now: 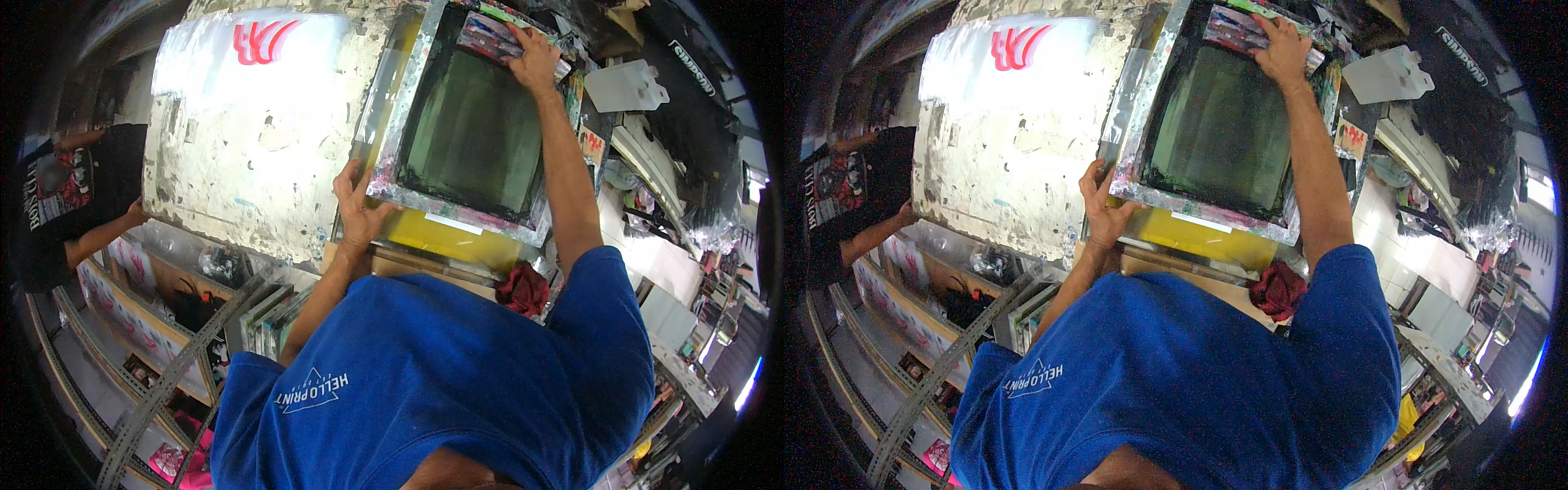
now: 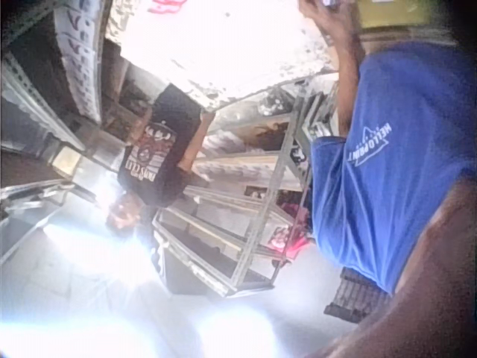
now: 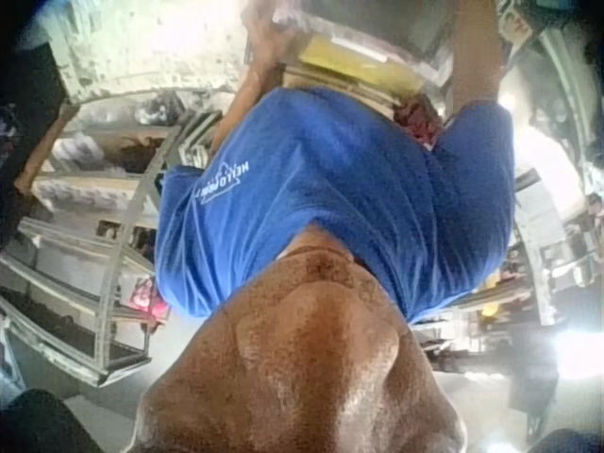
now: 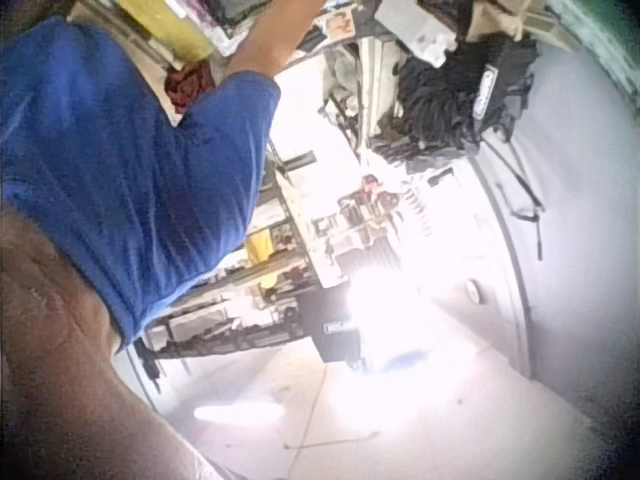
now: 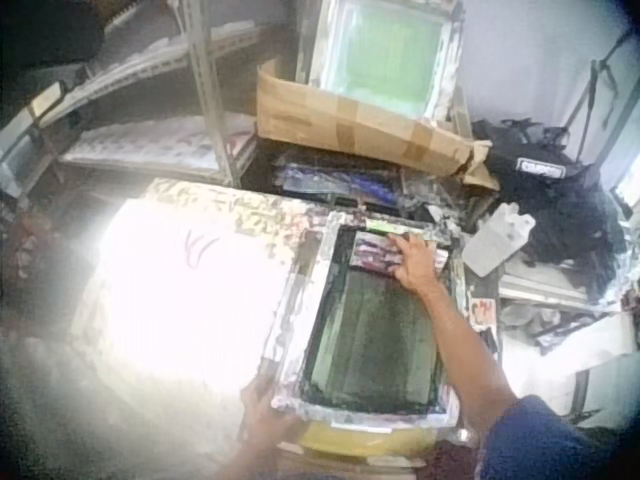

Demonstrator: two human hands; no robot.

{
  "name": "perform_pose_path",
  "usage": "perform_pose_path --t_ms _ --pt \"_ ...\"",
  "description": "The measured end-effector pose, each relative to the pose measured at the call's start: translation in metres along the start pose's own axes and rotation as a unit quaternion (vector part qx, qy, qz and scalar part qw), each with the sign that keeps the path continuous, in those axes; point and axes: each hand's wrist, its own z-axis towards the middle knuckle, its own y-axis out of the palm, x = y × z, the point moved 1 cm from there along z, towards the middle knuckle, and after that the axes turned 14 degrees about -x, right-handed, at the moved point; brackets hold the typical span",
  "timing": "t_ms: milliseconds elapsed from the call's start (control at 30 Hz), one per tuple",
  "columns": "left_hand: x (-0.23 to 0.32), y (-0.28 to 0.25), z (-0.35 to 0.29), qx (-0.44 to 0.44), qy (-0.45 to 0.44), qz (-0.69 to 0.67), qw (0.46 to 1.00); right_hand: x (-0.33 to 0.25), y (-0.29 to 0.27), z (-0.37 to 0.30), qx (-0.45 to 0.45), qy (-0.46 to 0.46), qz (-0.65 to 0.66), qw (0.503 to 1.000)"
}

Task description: The person repeatedly aligns a screen printing frame over a white t-shirt, applies red ink with a squeegee, and pulls the ink across the mesh to transfer a red logo onto the fabric. The person repeats this process on multiple shirts placed on a yellow work surface.

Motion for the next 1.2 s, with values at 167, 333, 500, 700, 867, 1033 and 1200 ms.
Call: perform_pose_path --t_ms 167,333,500,700,867,1033,1200 --pt "-0.003 0.000 -0.001 0.009 0.030 -0.014 0.999 0.035 -0.008 0.046 0.037 -0.036 0.022 0.998" --pt "-0.004 0.001 0.000 0.016 0.036 0.007 0.999 0.039 -0.017 0.036 -0.019 0.029 0.134 0.990" --pt "-0.002 0.004 -0.003 0.036 0.020 -0.023 0.999 0.013 -0.058 -0.017 0.001 0.057 0.442 0.895" --pt "0.039 -0.015 0.016 0.094 0.071 -0.042 0.992 -0.087 -0.145 -0.150 -0.087 0.100 0.443 0.886" --pt "0.108 -0.054 0.068 0.151 0.122 -0.078 0.978 -0.152 -0.244 -0.170 -0.041 0.046 0.064 0.996" --pt "0.143 -0.067 0.132 0.176 0.195 -0.270 0.926 -0.130 -0.299 -0.121 0.036 -0.011 0.067 0.997" --pt "0.081 -0.060 0.137 0.150 0.000 -0.139 0.979 -0.111 -0.318 -0.076 0.077 0.012 0.135 0.988"
